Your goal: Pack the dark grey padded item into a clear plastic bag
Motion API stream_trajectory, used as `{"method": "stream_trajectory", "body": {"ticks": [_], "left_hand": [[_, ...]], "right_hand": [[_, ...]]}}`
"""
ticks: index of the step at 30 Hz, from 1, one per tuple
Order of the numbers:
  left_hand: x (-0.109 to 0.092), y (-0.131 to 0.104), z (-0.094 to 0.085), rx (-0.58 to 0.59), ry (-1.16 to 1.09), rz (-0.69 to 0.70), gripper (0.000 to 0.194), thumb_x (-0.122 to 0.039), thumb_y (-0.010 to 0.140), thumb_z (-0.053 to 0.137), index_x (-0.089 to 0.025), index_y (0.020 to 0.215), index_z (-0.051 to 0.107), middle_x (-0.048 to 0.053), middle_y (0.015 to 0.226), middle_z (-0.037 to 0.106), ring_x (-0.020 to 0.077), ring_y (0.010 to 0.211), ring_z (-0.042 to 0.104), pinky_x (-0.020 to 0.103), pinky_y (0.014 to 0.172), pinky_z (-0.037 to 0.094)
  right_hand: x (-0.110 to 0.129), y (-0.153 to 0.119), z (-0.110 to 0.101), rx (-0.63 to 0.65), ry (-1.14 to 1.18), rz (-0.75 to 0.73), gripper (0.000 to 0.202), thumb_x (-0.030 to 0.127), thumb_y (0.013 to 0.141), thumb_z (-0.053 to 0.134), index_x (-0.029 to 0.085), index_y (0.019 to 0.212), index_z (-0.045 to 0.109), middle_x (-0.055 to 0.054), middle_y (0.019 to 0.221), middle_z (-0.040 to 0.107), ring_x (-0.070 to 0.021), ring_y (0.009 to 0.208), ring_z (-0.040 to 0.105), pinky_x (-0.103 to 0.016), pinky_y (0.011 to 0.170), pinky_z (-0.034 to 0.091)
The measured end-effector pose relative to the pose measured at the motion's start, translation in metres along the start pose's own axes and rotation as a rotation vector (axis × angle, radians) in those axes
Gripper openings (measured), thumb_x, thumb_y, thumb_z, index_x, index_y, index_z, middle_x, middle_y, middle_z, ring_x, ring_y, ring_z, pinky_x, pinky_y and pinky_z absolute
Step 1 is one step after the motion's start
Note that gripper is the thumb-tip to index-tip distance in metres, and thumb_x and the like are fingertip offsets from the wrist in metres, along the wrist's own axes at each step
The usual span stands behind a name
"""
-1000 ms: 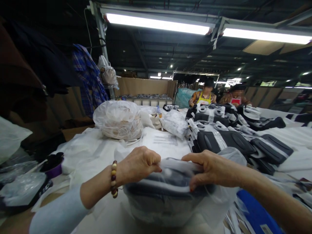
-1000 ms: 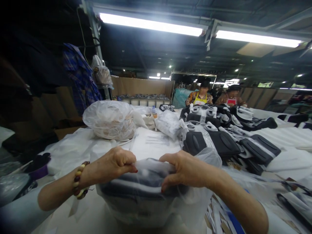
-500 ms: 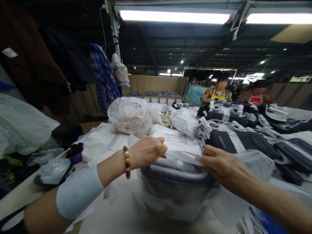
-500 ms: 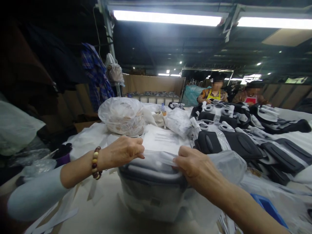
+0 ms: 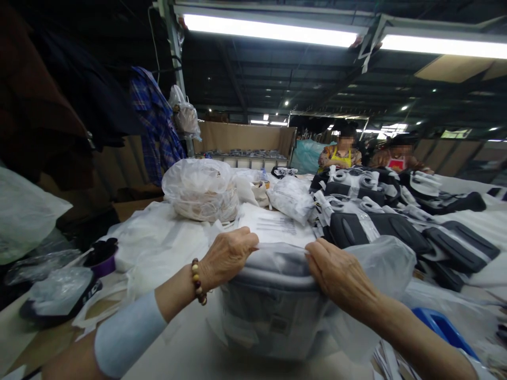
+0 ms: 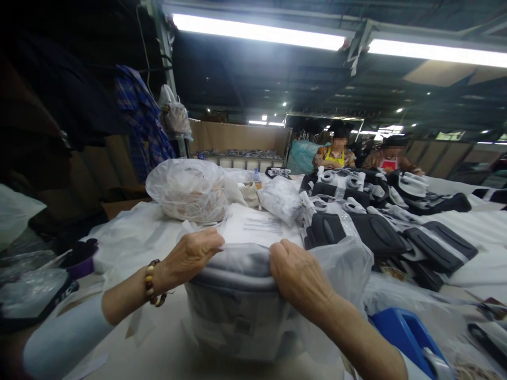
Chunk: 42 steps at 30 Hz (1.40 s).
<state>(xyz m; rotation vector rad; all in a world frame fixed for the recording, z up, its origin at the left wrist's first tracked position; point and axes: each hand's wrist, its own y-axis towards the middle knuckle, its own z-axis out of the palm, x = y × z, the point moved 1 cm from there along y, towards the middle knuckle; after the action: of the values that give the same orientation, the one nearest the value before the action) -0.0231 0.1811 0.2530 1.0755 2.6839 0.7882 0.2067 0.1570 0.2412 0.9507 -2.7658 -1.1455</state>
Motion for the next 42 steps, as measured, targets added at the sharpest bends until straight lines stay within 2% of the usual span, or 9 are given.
{"method": "stream_trajectory", "body": {"ticks": [8,18,24,27,30,32,35,38,42], "left_hand": [[0.006,-0.009,0.014,-0.11,-0.091,0.136,0.023,-0.012,0.086,0.033,-0.018,0.069,0.047,-0.002,0.062,0.047,0.0116,0.054,0.046,0.022,0.051,0.032],[0.008,-0.003,0.011,-0.052,-0.169,0.116,0.025,-0.018,0.088,0.033,-0.017,0.066,0.046,-0.002,0.061,0.044,0.0125,0.054,0.04,0.025,0.052,0.025],[0.008,0.005,0.009,0.11,-0.346,-0.019,0.028,-0.028,0.088,0.041,-0.016,0.063,0.048,-0.004,0.057,0.042,0.0095,0.054,0.04,0.021,0.052,0.029],[0.004,0.009,-0.005,0.224,-0.472,-0.102,0.027,-0.039,0.079,0.062,-0.015,0.069,0.055,-0.007,0.056,0.043,0.0079,0.052,0.041,0.017,0.048,0.03],[-0.007,0.002,-0.025,0.427,-0.67,-0.22,0.041,-0.035,0.06,0.08,-0.019,0.093,0.061,-0.01,0.06,0.048,0.008,0.055,0.044,0.016,0.048,0.031],[-0.016,-0.008,-0.038,0.531,-0.718,-0.243,0.06,-0.029,0.051,0.085,-0.025,0.106,0.06,-0.01,0.07,0.057,0.0092,0.064,0.051,0.015,0.055,0.036],[-0.03,-0.02,-0.052,0.621,-0.655,-0.22,0.065,-0.024,0.052,0.085,-0.032,0.111,0.059,-0.01,0.085,0.064,0.0113,0.078,0.058,0.015,0.066,0.039],[-0.038,-0.022,-0.056,0.66,-0.535,-0.193,0.043,-0.021,0.065,0.077,-0.034,0.104,0.063,-0.01,0.074,0.066,0.0097,0.07,0.059,0.015,0.06,0.036],[-0.031,-0.009,-0.052,0.54,-0.243,-0.089,0.013,-0.022,0.075,0.07,-0.026,0.087,0.066,-0.006,0.075,0.068,0.0118,0.07,0.061,0.018,0.058,0.035]], "right_hand": [[-0.009,0.0,-0.003,0.04,0.078,-0.174,0.029,0.021,0.092,0.031,0.019,0.068,0.047,0.001,0.056,0.052,-0.012,0.05,0.047,-0.025,0.049,0.028],[-0.015,-0.004,-0.009,0.22,0.147,-0.132,0.028,0.025,0.094,0.031,0.019,0.072,0.047,0.0,0.064,0.052,-0.0127,0.054,0.047,-0.025,0.051,0.027],[-0.014,-0.007,-0.006,0.208,0.155,-0.008,0.031,0.028,0.095,0.031,0.017,0.07,0.048,0.0,0.059,0.05,-0.0127,0.052,0.046,-0.026,0.05,0.026],[-0.015,0.0,-0.023,0.336,0.351,0.115,0.034,0.041,0.092,0.038,0.019,0.067,0.046,0.006,0.053,0.043,-0.0084,0.048,0.041,-0.021,0.047,0.026],[-0.01,0.003,-0.047,0.578,0.541,0.276,0.039,0.056,0.071,0.063,0.019,0.076,0.053,0.007,0.056,0.045,-0.0085,0.051,0.042,-0.019,0.046,0.027],[-0.003,0.0,-0.063,0.688,0.559,0.313,0.06,0.056,0.052,0.077,0.023,0.097,0.056,0.006,0.067,0.054,-0.0116,0.06,0.05,-0.019,0.049,0.032],[0.009,-0.006,-0.076,0.769,0.564,0.284,0.083,0.047,0.045,0.083,0.031,0.12,0.05,0.003,0.086,0.062,-0.0167,0.075,0.057,-0.021,0.058,0.038],[0.014,-0.003,-0.076,0.818,0.544,0.272,0.065,0.037,0.055,0.08,0.029,0.115,0.057,0.002,0.081,0.066,-0.0162,0.07,0.06,-0.02,0.055,0.037],[0.009,0.016,-0.067,0.769,0.421,0.154,0.022,0.033,0.076,0.065,0.023,0.096,0.067,-0.001,0.072,0.069,-0.016,0.065,0.062,-0.022,0.053,0.035]]}}
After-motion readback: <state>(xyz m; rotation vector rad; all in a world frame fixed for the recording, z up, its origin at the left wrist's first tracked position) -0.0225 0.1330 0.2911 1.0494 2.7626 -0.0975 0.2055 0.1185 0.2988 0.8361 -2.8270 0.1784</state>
